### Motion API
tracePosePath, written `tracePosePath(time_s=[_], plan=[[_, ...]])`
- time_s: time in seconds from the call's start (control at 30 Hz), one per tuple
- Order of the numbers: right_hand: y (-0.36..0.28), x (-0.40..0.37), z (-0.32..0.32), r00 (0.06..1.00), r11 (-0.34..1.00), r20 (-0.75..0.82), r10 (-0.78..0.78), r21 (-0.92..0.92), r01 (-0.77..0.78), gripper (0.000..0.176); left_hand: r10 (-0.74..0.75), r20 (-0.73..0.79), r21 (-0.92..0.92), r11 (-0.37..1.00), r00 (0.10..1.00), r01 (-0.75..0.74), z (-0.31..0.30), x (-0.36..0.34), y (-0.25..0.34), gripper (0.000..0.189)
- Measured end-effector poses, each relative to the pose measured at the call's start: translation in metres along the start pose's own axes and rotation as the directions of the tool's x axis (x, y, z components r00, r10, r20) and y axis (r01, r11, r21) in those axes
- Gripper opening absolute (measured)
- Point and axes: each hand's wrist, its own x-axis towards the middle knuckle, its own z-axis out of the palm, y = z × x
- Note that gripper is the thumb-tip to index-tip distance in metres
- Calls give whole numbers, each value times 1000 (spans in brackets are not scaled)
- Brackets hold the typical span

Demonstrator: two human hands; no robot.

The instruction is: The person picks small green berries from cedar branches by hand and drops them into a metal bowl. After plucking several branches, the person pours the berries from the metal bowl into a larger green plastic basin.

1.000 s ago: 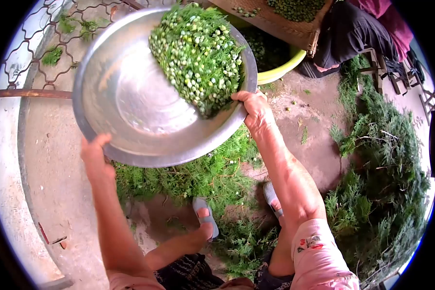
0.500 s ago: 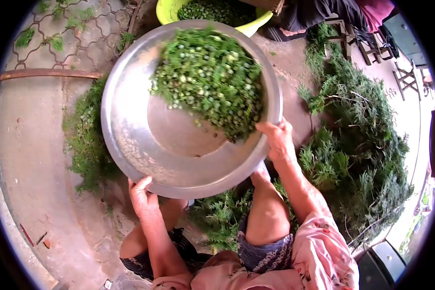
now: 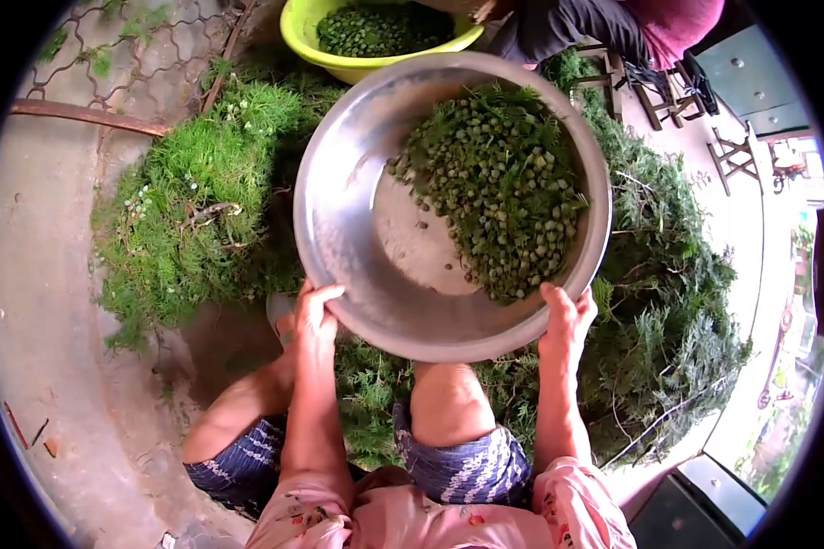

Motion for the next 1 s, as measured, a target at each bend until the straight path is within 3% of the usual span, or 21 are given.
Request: tracePosePath(time_s=[0.03,0.13,0.27,0.37,0.67,0.7,0.73,0.8,0.87,0.9,0.93,1.0], plan=[[3,10,-4,996,998,71,-50,-20,52,30,-24,0,55,998,1000,23,15,9,0,49],[10,41,-9,999,989,-23,-25,148,28,22,-33,86,100,995,996,24,37,35,-22,51],[47,70,-44,998,995,-65,-1,101,7,25,-115,135,65,992,984,107,45,44,-54,51],[76,82,-65,998,999,-65,22,50,-19,28,-190,51,120,976,980,183,45,48,-72,51],[140,109,-75,989,988,-47,139,79,-135,40,-152,53,64,987,987,148,24,37,-106,47],[144,115,-74,986,985,-57,158,84,-153,38,-169,32,129,978,985,164,26,32,-105,44],[150,119,-72,987,985,-44,156,82,-152,38,-234,12,307,926,972,219,22,29,-100,41],[157,128,-69,962,972,-139,235,52,-230,36,-327,-6,383,872,945,304,17,14,-82,46],[165,128,-67,967,989,-206,151,29,-148,43,-159,-91,471,863,983,183,-7,-3,-82,52],[169,126,-65,966,994,-246,75,-57,-91,47,-154,-3,496,857,988,135,-22,-10,-76,55],[174,121,-62,961,989,-276,-1,-144,-40,51,-136,-40,553,822,990,135,-23,-27,-66,51],[186,105,-57,899,801,-253,-358,-578,156,58,-96,4,573,816,995,76,-36,-59,-50,48]])
